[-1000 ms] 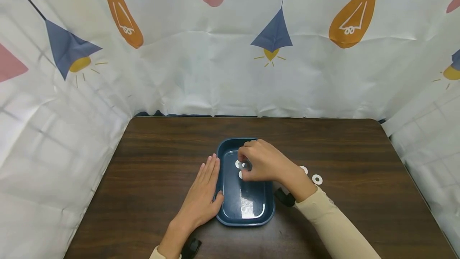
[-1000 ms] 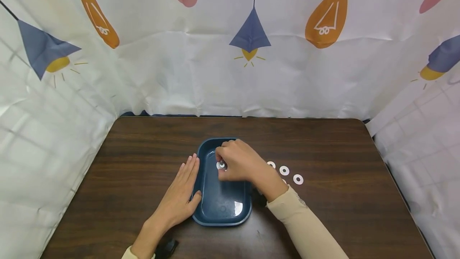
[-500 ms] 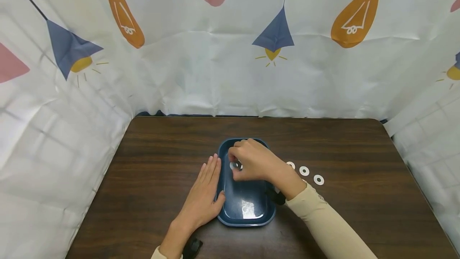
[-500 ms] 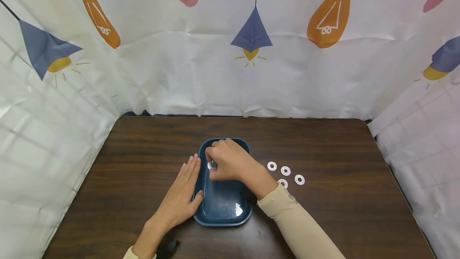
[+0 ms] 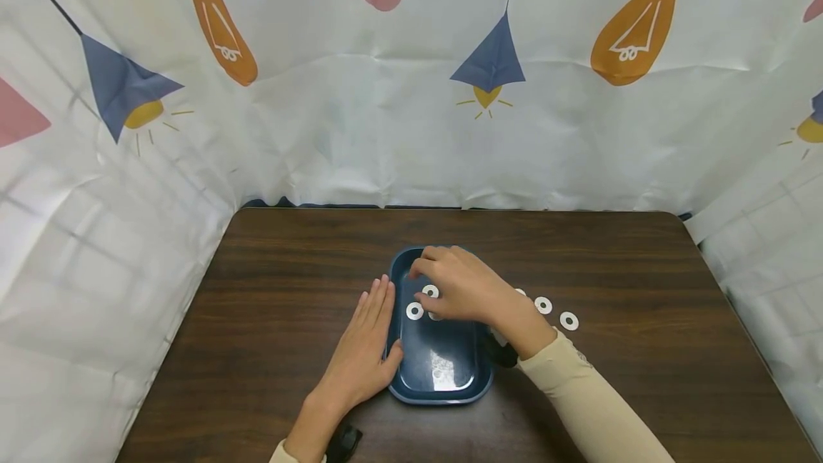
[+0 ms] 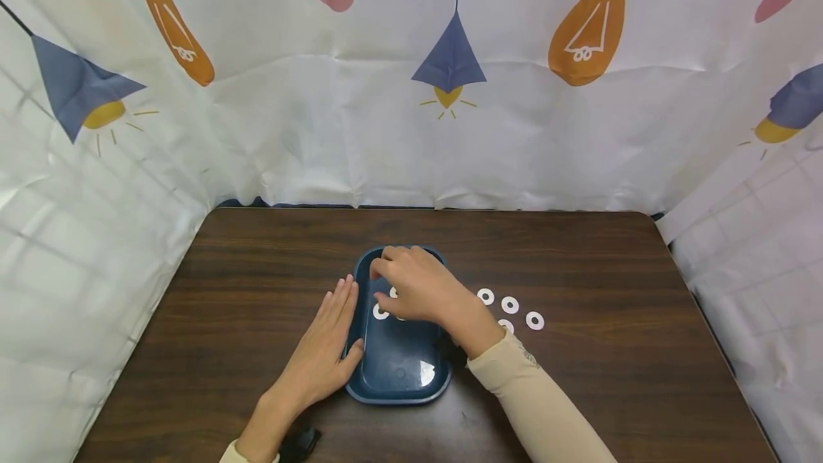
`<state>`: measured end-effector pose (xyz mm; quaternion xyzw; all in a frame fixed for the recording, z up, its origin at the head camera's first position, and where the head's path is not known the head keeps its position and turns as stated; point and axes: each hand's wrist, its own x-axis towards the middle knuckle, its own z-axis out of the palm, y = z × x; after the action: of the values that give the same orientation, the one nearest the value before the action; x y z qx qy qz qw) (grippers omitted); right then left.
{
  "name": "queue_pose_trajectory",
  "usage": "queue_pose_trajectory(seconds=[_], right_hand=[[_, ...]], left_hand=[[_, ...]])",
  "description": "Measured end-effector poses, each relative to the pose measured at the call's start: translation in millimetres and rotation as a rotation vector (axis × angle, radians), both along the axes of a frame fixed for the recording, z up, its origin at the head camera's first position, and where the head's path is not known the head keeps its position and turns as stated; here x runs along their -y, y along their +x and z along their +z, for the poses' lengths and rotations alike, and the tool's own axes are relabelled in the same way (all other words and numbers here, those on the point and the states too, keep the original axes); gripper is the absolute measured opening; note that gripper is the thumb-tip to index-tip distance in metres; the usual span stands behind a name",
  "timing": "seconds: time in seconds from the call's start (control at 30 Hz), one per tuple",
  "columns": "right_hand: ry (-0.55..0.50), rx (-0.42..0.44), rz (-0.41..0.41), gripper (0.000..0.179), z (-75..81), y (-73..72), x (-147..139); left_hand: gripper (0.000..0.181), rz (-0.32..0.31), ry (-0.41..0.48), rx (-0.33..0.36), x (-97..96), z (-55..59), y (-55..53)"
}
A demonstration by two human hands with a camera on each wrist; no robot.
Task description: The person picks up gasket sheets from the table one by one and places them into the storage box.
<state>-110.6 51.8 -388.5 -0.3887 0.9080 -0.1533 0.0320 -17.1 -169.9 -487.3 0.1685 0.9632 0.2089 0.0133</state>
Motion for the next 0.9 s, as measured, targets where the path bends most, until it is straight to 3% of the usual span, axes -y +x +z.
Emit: queue_pose_trajectory(seconds=[0.47,0.9], right_hand=[[-0.071,-0.041,-0.059,0.030,-3.8,4.9,-26.4],[-0.070,-0.041,-0.102,0.028,-8.3,11.3,-37.6]], left_hand=[[0.096,0.019,0.016,-0.012,-0.6,-2.9,-0.6],[0.095,0.021,0.026,0.009,-1.7,-1.6,-0.9]])
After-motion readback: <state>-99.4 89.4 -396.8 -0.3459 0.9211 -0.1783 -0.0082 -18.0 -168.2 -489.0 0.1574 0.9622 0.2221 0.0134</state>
